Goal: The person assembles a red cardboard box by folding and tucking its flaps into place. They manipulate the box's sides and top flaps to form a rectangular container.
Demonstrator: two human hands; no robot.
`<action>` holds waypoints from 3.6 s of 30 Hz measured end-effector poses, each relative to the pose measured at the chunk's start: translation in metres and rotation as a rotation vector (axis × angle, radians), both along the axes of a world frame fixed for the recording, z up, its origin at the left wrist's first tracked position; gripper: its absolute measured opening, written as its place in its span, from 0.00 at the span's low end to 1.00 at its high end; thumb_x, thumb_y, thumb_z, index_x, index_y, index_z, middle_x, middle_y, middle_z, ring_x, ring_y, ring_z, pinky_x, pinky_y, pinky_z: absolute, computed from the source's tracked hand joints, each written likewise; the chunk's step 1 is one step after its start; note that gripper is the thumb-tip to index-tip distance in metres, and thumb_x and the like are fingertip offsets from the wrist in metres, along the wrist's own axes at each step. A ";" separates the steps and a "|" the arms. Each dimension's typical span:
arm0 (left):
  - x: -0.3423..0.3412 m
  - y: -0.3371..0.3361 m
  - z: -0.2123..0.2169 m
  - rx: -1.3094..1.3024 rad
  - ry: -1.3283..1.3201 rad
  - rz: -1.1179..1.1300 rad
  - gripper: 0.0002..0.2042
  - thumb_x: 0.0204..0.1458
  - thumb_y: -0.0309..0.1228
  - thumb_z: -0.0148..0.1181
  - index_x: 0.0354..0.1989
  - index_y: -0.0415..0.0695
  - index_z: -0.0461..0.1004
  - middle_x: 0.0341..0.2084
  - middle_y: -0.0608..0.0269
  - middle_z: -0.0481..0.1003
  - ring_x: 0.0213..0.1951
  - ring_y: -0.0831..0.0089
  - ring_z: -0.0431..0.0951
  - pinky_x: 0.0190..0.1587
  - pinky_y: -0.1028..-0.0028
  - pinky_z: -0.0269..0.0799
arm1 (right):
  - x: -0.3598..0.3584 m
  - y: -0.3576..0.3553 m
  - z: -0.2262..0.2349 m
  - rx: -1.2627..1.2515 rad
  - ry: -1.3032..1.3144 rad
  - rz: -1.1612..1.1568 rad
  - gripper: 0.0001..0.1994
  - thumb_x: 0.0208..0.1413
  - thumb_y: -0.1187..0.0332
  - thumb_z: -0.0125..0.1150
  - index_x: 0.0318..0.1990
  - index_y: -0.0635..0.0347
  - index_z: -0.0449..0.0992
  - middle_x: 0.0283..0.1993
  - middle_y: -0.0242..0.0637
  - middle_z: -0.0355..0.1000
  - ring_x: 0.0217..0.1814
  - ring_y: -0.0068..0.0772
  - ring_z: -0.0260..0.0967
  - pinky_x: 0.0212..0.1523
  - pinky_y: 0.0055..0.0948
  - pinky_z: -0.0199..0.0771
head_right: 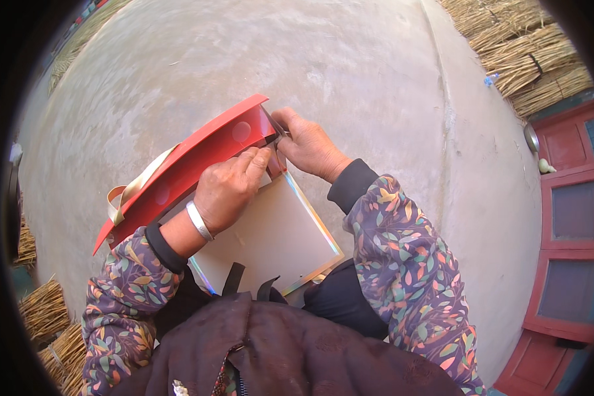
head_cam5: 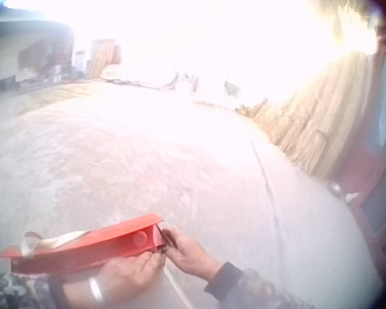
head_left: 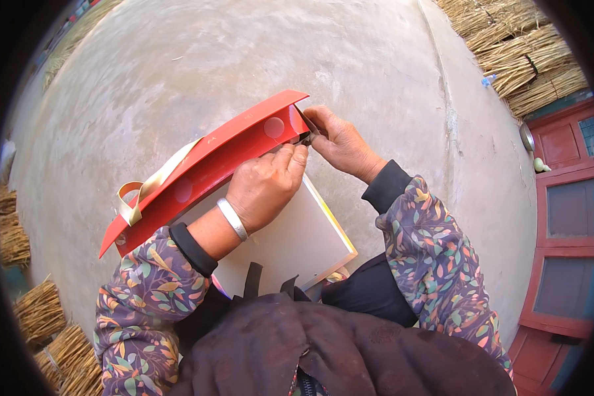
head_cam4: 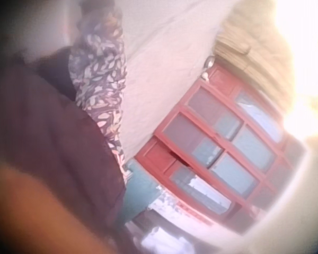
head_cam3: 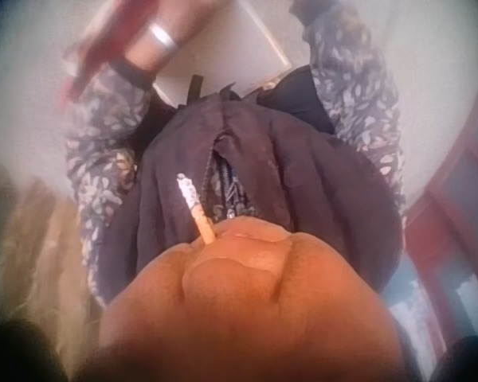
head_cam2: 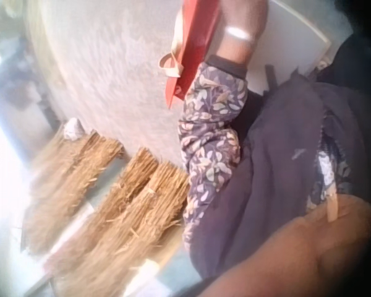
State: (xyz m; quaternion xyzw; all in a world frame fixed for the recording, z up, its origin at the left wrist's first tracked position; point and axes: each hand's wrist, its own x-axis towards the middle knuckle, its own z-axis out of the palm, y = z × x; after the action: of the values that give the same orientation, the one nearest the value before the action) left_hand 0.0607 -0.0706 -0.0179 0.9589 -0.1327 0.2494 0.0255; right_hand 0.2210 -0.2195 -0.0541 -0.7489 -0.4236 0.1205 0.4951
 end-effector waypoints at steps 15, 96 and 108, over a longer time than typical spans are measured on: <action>0.015 0.020 -0.017 0.007 0.156 0.082 0.31 0.51 0.18 0.55 0.68 0.38 0.64 0.65 0.50 0.67 0.58 0.54 0.75 0.53 0.57 0.77 | -0.005 0.022 0.007 -0.058 0.145 -0.054 0.20 0.67 0.75 0.52 0.65 0.66 0.66 0.62 0.48 0.73 0.67 0.37 0.70 0.67 0.35 0.69; 0.036 0.028 0.014 -0.254 0.081 0.055 0.11 0.54 0.19 0.57 0.45 0.43 0.78 0.37 0.52 0.79 0.39 0.50 0.81 0.40 0.57 0.78 | -0.036 0.036 0.029 -0.223 -0.242 -0.366 0.10 0.56 0.67 0.56 0.42 0.61 0.75 0.31 0.56 0.78 0.37 0.63 0.77 0.40 0.54 0.77; 0.031 0.029 0.013 -0.334 0.153 0.081 0.06 0.56 0.23 0.59 0.41 0.42 0.77 0.37 0.51 0.79 0.39 0.49 0.81 0.40 0.56 0.77 | -0.038 0.027 0.026 -0.217 -0.070 -0.302 0.12 0.59 0.68 0.56 0.47 0.63 0.76 0.34 0.57 0.78 0.38 0.59 0.79 0.41 0.47 0.78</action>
State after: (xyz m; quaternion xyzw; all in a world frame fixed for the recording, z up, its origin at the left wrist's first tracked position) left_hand 0.0914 -0.0415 -0.0048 0.9621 -0.0482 0.1951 0.1842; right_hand 0.1826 -0.1921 -0.0286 -0.8566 -0.3081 0.0635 0.4090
